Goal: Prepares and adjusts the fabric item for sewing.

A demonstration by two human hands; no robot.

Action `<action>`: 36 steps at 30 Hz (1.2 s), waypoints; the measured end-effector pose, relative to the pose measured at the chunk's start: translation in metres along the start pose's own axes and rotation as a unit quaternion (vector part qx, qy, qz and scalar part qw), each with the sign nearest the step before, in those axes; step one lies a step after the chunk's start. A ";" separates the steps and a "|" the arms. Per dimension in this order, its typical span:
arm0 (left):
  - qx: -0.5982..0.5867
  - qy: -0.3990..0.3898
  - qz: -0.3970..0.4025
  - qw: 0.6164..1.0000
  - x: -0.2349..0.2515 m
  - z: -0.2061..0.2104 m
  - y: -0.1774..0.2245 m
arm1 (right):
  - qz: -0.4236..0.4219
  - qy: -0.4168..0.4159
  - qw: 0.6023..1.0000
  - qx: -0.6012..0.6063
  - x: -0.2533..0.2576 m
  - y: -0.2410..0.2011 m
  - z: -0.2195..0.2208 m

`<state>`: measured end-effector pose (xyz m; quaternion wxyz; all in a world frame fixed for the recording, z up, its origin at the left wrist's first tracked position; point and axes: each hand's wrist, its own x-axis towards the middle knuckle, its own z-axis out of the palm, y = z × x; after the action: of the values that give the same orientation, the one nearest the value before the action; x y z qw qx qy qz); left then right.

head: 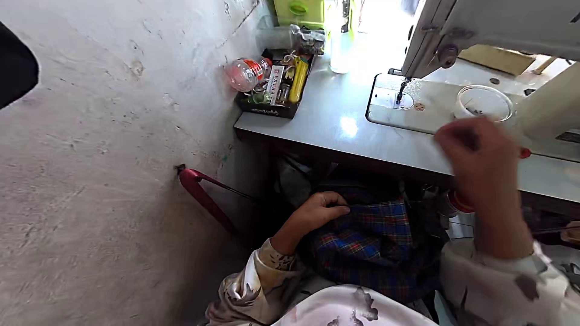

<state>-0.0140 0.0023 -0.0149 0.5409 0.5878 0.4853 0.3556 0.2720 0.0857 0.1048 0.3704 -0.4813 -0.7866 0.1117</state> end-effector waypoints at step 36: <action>0.132 0.048 0.124 0.982 -0.009 0.006 -0.003 | -0.051 -0.148 0.987 0.028 -0.098 -0.038 0.109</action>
<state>-0.0113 -0.0079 -0.0181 0.3864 0.6915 0.4769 0.3809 0.1968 0.0040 0.0021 0.2685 -0.4077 -0.8530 0.1848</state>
